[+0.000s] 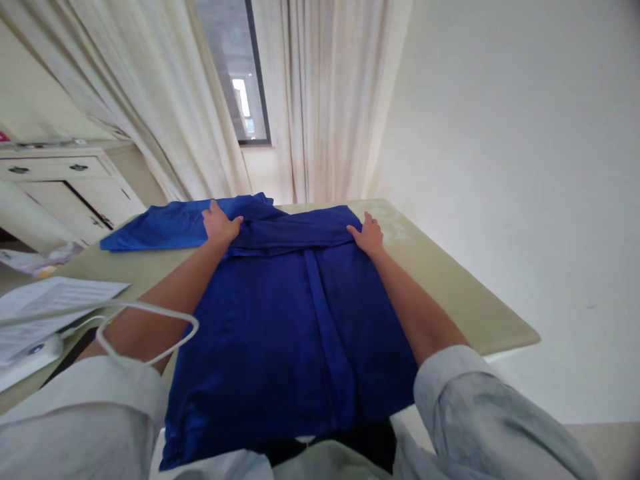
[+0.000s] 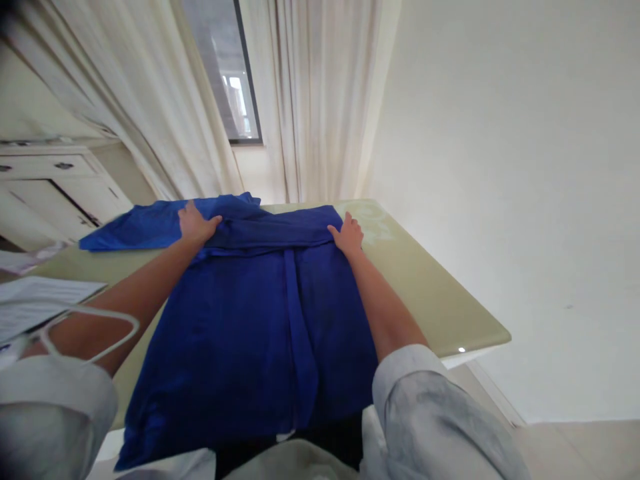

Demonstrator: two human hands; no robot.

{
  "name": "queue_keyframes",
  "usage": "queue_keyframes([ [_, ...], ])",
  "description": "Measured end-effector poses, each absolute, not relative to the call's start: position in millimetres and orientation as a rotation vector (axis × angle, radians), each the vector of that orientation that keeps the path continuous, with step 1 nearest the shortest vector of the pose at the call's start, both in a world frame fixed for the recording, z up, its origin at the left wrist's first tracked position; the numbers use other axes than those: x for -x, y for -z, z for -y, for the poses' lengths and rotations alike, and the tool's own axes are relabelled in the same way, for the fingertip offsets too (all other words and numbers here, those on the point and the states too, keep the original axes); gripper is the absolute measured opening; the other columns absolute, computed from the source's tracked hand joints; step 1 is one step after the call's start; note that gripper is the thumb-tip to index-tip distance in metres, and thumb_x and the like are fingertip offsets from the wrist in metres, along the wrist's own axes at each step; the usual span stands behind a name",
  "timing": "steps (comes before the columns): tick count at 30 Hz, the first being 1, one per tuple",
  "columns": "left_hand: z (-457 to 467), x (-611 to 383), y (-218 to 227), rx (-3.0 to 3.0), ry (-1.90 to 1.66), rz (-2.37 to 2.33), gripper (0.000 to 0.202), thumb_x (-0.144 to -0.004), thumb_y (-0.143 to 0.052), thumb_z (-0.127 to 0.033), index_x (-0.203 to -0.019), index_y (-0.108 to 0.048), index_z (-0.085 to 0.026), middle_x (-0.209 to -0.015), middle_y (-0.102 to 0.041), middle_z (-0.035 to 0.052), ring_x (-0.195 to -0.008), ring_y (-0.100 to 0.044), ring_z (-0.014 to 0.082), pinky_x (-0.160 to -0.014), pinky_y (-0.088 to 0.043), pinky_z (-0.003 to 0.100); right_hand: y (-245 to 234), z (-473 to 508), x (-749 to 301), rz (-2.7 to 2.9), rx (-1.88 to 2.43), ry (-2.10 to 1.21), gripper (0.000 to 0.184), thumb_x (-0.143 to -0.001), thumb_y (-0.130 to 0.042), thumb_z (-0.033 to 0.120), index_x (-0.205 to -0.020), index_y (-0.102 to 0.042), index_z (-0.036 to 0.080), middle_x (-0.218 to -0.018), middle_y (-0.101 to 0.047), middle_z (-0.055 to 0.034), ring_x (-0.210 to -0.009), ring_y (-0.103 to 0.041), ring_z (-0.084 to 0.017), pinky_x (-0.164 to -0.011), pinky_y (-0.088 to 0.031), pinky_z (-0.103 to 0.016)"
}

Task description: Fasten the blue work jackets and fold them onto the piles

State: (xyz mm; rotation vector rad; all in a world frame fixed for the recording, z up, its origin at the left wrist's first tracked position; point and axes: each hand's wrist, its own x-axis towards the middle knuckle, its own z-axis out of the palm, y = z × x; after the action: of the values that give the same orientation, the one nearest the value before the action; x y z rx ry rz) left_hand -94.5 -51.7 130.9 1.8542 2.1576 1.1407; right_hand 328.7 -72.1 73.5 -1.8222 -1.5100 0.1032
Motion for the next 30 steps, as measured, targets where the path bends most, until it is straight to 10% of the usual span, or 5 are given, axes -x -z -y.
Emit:
queue_keyframes([
  [5,177,76,-88,-2.291,-0.842,-1.699,0.086,-0.094,-0.065,-0.043,-0.164,-0.031,-0.006,-0.163,-0.045,0.0235,-0.149,-0.046,0.0369,-0.125,-0.036,0.051,-68,162,-333,1.958,1.603,-0.167,0.065,-0.094,-0.070,0.045,-0.149,-0.053,0.014,-0.149,-0.056,-0.0220,-0.141,-0.052,-0.038,-0.120,-0.041,-0.054],
  [11,347,82,-26,-2.568,-0.374,-1.463,0.073,-0.100,-0.052,-0.062,-0.168,-0.032,-0.040,-0.171,-0.038,0.0046,-0.159,-0.033,0.0341,-0.132,-0.016,0.062,-60,322,-301,2.126,1.455,-0.475,0.051,-0.100,-0.064,0.056,-0.142,-0.061,0.026,-0.110,-0.074,-0.0087,-0.099,-0.071,-0.027,-0.097,-0.058,-0.048],
  [20,390,70,-14,-2.484,-0.323,-1.583,0.069,-0.099,-0.050,-0.061,-0.165,-0.040,-0.039,-0.170,-0.040,0.0044,-0.161,-0.029,0.0346,-0.131,-0.019,0.064,-39,421,-207,2.421,1.207,-0.499,0.102,-0.088,-0.075,0.068,-0.170,-0.027,0.031,-0.165,-0.045,-0.0152,-0.151,-0.043,-0.038,-0.125,-0.036,-0.061],
  [30,375,142,-2,-2.375,-0.404,-1.854,0.075,-0.098,-0.040,-0.064,-0.165,-0.042,-0.031,-0.172,-0.036,0.0052,-0.160,-0.030,0.0340,-0.132,-0.020,0.058,-31,429,-247,2.638,1.155,-0.336,0.132,-0.080,-0.084,0.062,-0.173,0.002,0.025,-0.172,-0.034,-0.0113,-0.160,-0.030,-0.035,-0.130,-0.026,-0.059],
])
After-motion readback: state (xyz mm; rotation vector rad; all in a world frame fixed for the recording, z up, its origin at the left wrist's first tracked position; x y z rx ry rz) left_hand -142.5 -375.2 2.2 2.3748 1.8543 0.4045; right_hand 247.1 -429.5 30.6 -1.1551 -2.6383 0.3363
